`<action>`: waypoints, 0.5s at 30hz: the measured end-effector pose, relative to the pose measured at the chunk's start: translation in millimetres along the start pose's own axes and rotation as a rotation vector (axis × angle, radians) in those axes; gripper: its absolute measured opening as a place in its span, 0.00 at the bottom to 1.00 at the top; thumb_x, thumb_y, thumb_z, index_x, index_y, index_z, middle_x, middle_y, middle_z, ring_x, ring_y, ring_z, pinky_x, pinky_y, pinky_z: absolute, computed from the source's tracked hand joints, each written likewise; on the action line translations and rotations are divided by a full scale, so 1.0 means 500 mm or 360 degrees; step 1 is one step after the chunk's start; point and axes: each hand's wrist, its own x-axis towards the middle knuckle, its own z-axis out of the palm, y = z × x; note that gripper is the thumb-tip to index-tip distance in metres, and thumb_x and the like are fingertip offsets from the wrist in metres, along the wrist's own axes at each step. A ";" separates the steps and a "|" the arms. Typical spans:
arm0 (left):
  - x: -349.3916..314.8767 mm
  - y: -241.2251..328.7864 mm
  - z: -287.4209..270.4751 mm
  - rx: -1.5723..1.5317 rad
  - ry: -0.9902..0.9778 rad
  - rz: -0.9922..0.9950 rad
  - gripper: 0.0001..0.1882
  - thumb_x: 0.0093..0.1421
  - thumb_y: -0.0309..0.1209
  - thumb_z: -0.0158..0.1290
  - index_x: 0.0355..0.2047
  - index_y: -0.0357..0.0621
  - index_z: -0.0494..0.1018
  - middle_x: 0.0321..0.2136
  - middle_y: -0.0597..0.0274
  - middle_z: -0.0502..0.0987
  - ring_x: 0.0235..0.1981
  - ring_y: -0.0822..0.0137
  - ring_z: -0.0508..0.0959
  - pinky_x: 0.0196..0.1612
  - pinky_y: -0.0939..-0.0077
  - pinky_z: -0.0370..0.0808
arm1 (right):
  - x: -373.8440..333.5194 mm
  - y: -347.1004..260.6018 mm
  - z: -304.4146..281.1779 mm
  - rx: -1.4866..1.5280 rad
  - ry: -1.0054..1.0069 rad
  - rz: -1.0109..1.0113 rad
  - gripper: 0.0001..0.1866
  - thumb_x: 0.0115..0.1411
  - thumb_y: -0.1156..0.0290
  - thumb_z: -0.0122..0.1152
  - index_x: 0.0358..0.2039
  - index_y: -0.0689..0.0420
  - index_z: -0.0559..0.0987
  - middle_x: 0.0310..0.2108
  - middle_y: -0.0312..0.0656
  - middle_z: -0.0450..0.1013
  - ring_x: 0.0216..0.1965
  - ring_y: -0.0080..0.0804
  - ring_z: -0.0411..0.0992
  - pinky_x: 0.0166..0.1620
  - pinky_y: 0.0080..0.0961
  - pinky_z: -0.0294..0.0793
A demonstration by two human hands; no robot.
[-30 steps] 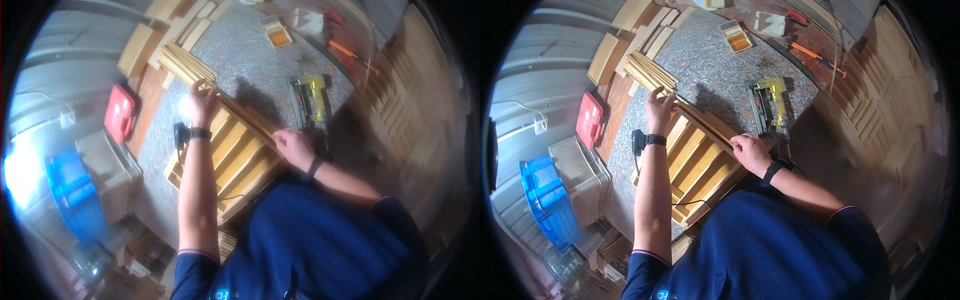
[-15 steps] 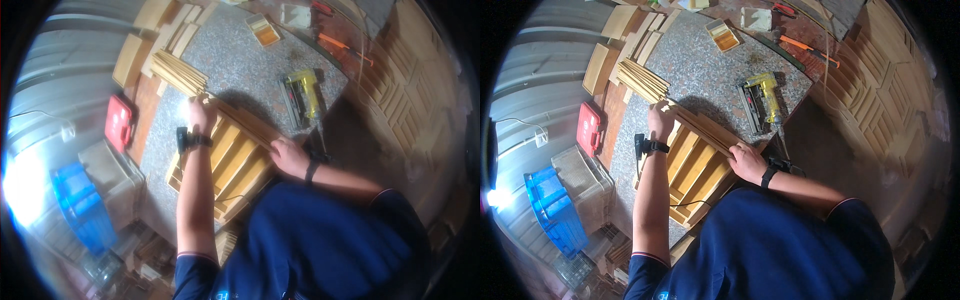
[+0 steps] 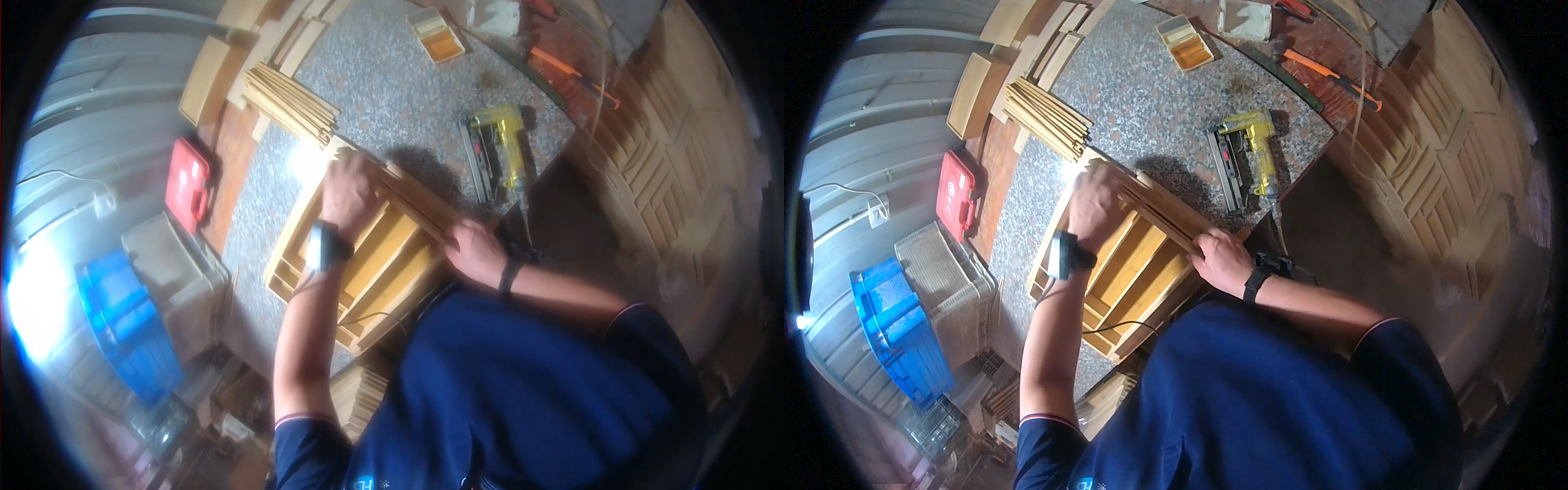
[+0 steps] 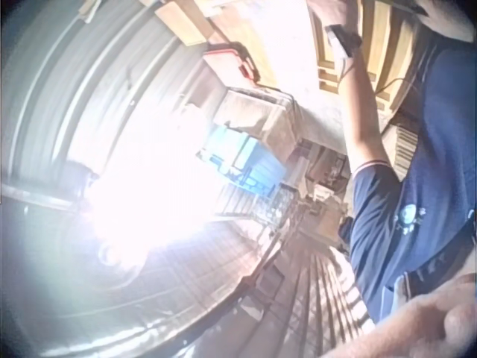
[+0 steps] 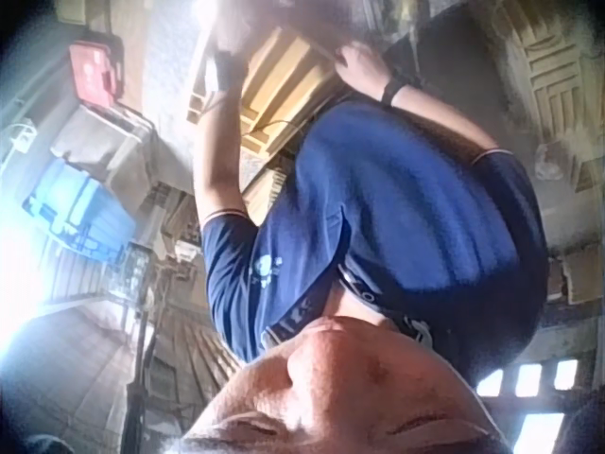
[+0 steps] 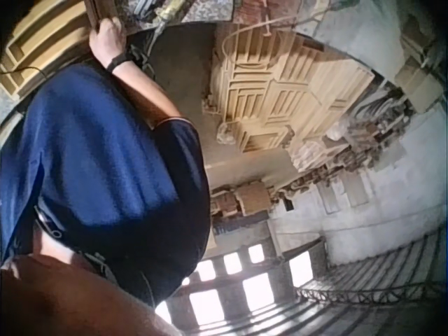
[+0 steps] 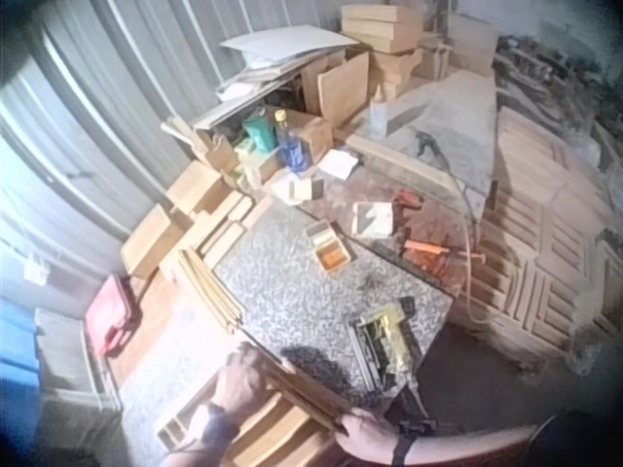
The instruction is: Assembling a wooden tray organizer by inserting dividers and securing them with a pneumatic nail gun.
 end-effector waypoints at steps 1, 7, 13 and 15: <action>-0.023 0.021 0.001 -0.0079 -0.0047 0.0237 0.24 0.60 0.50 0.67 0.51 0.51 0.84 0.58 0.54 0.77 0.62 0.49 0.72 0.67 0.48 0.68 | 0.001 0.003 0.000 0.0022 -0.0001 -0.0007 0.14 0.63 0.64 0.68 0.40 0.62 0.83 0.41 0.54 0.77 0.48 0.57 0.77 0.54 0.48 0.77; -0.062 0.091 0.067 -0.0294 -0.0097 0.0654 0.14 0.60 0.40 0.63 0.43 0.50 0.82 0.51 0.60 0.80 0.57 0.54 0.75 0.62 0.56 0.72 | 0.030 0.010 -0.061 0.0068 0.0074 -0.0146 0.13 0.63 0.63 0.69 0.34 0.61 0.81 0.37 0.54 0.77 0.42 0.57 0.77 0.47 0.48 0.77; -0.042 0.093 0.099 -0.0152 -0.0045 0.0656 0.09 0.59 0.37 0.62 0.39 0.51 0.82 0.45 0.62 0.80 0.49 0.56 0.77 0.55 0.60 0.74 | 0.124 0.128 -0.224 -0.0404 0.0863 0.0204 0.23 0.60 0.61 0.74 0.47 0.62 0.75 0.48 0.56 0.76 0.54 0.59 0.73 0.57 0.48 0.72; -0.039 0.101 0.106 -0.0204 0.0031 0.0713 0.09 0.59 0.37 0.62 0.38 0.51 0.82 0.45 0.62 0.80 0.49 0.57 0.77 0.54 0.60 0.74 | 0.143 0.179 -0.247 -0.0377 0.0755 0.0296 0.27 0.58 0.60 0.75 0.49 0.64 0.74 0.50 0.58 0.76 0.57 0.61 0.72 0.61 0.49 0.72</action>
